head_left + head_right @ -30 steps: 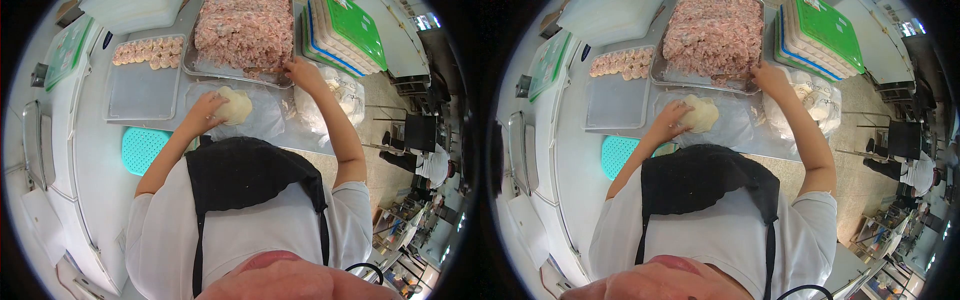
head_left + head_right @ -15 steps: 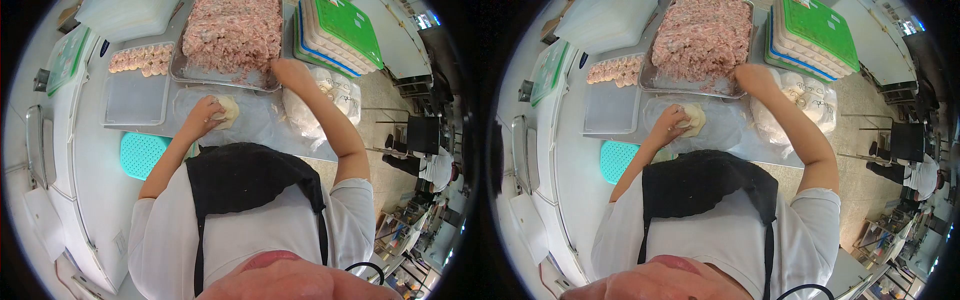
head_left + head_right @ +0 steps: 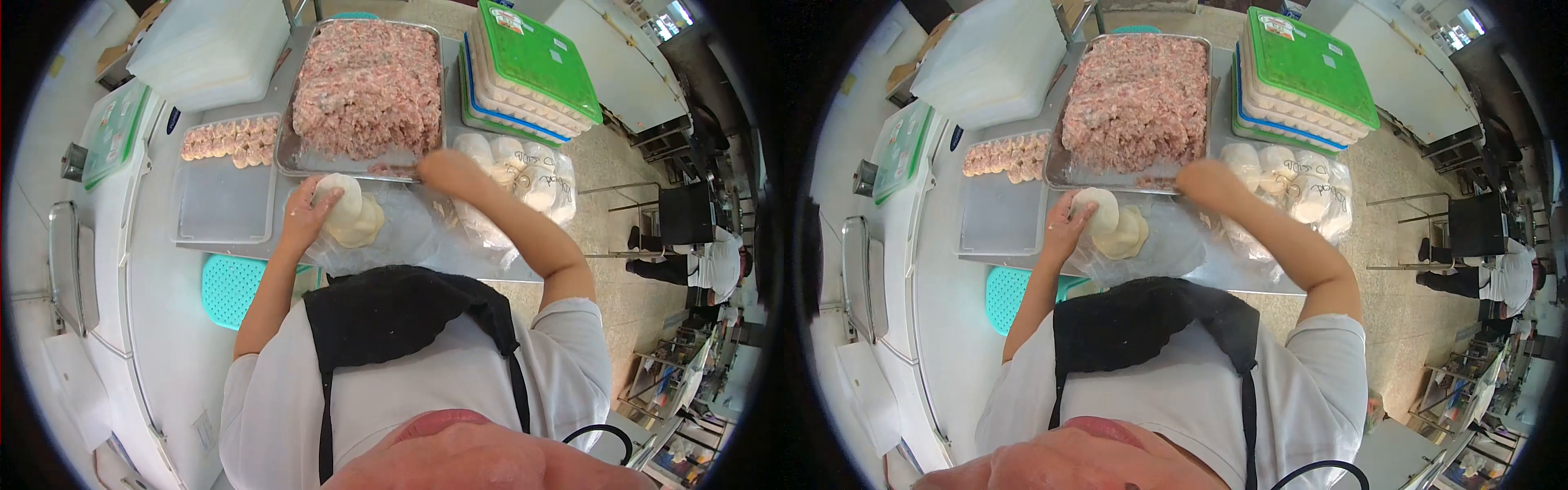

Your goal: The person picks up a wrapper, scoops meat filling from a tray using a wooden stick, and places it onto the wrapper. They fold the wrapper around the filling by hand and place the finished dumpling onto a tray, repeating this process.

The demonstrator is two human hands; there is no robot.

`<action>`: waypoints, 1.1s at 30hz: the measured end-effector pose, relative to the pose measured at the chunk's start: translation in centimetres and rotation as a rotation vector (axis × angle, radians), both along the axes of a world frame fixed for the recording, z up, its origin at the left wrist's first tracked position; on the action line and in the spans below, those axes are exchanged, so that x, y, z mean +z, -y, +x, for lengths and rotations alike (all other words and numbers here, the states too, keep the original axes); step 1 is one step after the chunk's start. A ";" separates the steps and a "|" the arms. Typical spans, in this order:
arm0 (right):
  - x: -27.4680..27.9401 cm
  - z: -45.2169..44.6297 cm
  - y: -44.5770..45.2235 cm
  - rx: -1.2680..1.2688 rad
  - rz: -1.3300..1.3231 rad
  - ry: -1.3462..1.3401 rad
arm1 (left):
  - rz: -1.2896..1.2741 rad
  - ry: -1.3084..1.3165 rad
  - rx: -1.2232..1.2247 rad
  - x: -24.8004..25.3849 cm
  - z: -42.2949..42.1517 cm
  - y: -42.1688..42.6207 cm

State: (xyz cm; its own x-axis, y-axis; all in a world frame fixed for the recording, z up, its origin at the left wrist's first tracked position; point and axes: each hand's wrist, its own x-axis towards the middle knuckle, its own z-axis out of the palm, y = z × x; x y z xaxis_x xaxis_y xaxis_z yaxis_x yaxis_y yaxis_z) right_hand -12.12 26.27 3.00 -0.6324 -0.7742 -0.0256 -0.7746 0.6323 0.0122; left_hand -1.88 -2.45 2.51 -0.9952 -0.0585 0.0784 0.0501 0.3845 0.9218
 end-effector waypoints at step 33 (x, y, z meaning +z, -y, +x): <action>1.0 0.7 4.3 -0.556 -0.671 0.782 | 1.319 0.243 0.163 -4.6 -7.8 5.9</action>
State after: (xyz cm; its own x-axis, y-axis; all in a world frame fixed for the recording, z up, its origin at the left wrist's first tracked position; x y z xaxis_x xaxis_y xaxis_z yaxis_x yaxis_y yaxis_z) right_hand -11.47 22.01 4.04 -0.8812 -0.4018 -0.2492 -0.0376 0.5850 -0.8102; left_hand -9.64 -8.35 -2.06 -0.9504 -0.0709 -0.3027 -0.1266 -0.8011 0.5850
